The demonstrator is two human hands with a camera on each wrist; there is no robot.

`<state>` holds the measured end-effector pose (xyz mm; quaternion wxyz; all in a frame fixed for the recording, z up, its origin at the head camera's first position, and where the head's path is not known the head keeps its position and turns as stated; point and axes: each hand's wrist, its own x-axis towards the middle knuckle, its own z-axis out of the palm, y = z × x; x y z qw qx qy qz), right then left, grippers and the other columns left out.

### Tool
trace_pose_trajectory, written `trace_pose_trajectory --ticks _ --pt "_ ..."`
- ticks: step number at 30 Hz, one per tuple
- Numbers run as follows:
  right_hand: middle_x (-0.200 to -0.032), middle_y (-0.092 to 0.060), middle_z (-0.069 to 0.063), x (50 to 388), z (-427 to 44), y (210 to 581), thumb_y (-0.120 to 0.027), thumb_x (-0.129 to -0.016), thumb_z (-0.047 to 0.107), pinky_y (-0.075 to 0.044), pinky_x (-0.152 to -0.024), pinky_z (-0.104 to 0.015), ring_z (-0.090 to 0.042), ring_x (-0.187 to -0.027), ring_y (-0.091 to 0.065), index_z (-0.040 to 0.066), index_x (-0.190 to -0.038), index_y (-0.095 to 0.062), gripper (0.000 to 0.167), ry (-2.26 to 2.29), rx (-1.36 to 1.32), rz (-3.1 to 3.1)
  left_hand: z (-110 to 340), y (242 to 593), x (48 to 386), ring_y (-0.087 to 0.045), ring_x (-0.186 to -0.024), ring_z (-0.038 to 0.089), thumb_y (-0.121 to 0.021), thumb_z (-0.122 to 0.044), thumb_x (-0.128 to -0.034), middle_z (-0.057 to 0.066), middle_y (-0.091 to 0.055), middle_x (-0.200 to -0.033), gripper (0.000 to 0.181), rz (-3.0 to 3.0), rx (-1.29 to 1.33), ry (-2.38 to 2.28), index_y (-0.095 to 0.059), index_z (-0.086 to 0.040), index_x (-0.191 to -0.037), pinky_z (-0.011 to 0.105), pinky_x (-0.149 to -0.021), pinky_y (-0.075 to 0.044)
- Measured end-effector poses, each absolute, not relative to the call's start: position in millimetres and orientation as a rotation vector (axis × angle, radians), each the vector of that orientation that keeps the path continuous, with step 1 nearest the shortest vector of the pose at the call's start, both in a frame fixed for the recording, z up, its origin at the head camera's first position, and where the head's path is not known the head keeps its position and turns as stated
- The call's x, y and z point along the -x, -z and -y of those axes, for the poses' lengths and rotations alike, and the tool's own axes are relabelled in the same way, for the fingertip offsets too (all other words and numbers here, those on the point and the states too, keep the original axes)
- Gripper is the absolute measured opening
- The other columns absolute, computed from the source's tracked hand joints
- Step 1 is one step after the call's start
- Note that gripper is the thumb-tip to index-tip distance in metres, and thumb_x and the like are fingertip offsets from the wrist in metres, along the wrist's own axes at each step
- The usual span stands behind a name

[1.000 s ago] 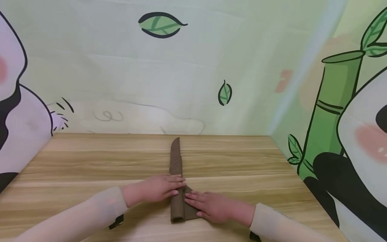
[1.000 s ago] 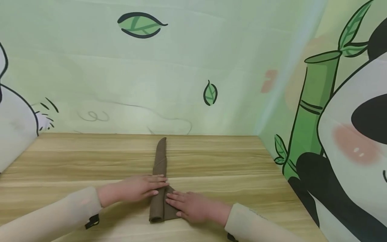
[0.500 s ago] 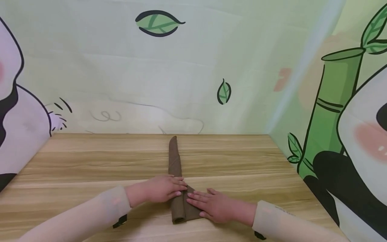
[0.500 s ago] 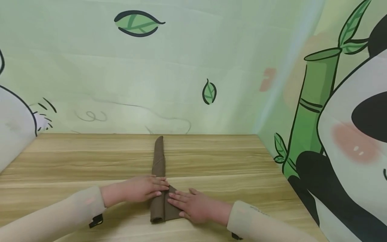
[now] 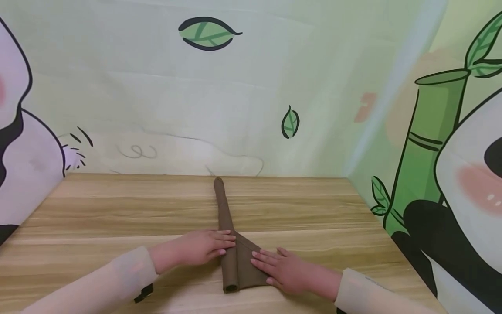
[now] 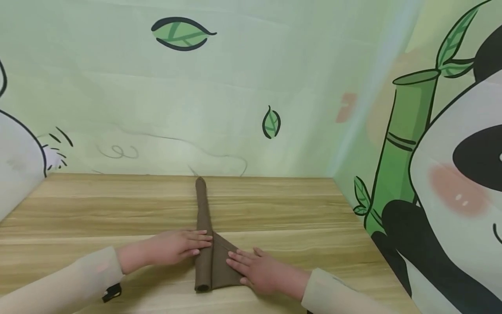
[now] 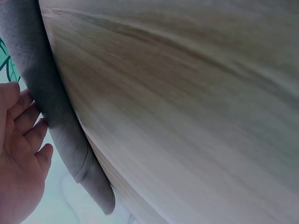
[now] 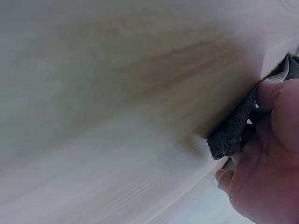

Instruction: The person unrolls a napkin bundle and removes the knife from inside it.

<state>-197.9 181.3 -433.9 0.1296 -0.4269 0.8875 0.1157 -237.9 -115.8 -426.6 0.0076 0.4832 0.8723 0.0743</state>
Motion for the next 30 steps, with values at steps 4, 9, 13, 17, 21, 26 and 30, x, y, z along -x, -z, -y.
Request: trace_pose_trajectory --ticks 4,9,13,17,21,26,30 --pt "-0.170 -0.032 0.000 195.9 -194.7 434.7 -0.044 -0.109 0.034 -0.040 -0.121 -0.054 -0.018 -0.157 -0.033 0.019 -0.161 -0.034 0.055 -0.279 1.224 -2.603 120.0 426.6 237.2 -0.056 -0.141 0.030 -0.049 -0.020 -0.1076 0.007 -0.061 -0.149 0.039 -2.735 -1.480 -0.235 -0.061 -0.008 -0.142 0.047 -0.116 -0.048" --pt "-0.168 -0.036 -0.003 193.1 -210.7 434.6 -0.044 -0.109 0.035 -0.043 -0.117 -0.055 -0.021 -0.155 -0.037 0.017 -0.160 -0.036 0.054 -0.227 1.242 -2.611 122.6 428.4 233.4 -0.056 -0.140 0.032 -0.050 -0.020 -0.1068 0.008 -0.061 -0.149 0.039 -2.734 -1.464 -0.219 -0.062 -0.006 -0.141 0.047 -0.116 -0.047" --pt "-0.166 -0.039 -0.004 196.7 -218.2 432.4 -0.044 -0.109 0.034 -0.046 -0.116 -0.053 -0.024 -0.153 -0.041 0.016 -0.160 -0.038 0.054 -0.177 1.279 -2.606 119.3 424.8 229.2 -0.056 -0.140 0.031 -0.049 -0.020 -0.1072 0.010 -0.060 -0.150 0.040 -2.739 -1.452 -0.233 -0.060 -0.005 -0.143 0.046 -0.116 -0.048" --pt "-0.165 -0.041 -0.010 201.8 -219.2 430.1 -0.044 -0.110 0.031 -0.049 -0.114 -0.050 -0.028 -0.150 -0.045 0.011 -0.158 -0.039 0.053 -0.087 1.316 -2.622 112.2 422.3 230.8 -0.054 -0.142 0.029 -0.048 -0.021 -0.1080 0.010 -0.058 -0.151 0.041 -2.763 -1.457 -0.254 -0.057 -0.007 -0.146 0.045 -0.116 -0.048" --pt "-0.168 -0.034 -0.011 203.9 -215.5 431.0 -0.040 -0.111 0.036 -0.045 -0.116 -0.055 -0.028 -0.152 -0.041 0.010 -0.160 -0.035 0.056 -0.027 1.258 -2.628 103.6 424.9 234.5 -0.054 -0.143 0.028 -0.046 -0.021 -0.1089 0.008 -0.059 -0.151 0.042 -2.749 -1.520 -0.255 -0.056 -0.007 -0.146 0.043 -0.116 -0.048" --pt "-0.171 -0.030 -0.005 204.9 -204.5 430.0 -0.037 -0.111 0.041 -0.040 -0.120 -0.057 -0.023 -0.157 -0.033 0.015 -0.162 -0.031 0.058 -0.068 1.234 -2.602 95.4 429.3 239.6 -0.052 -0.145 0.028 -0.045 -0.022 -0.1096 0.006 -0.058 -0.152 0.042 -2.749 -1.534 -0.209 -0.056 -0.007 -0.147 0.046 -0.117 -0.047" --pt "-0.171 -0.029 -0.006 204.2 -199.2 431.2 -0.036 -0.111 0.043 -0.039 -0.121 -0.055 -0.025 -0.158 -0.030 0.014 -0.162 -0.030 0.059 -0.104 1.236 -2.563 90.9 430.7 243.4 -0.049 -0.147 0.026 -0.044 -0.023 -0.1100 0.004 -0.056 -0.155 0.042 -2.738 -1.508 -0.167 -0.055 -0.010 -0.148 0.047 -0.119 -0.045"
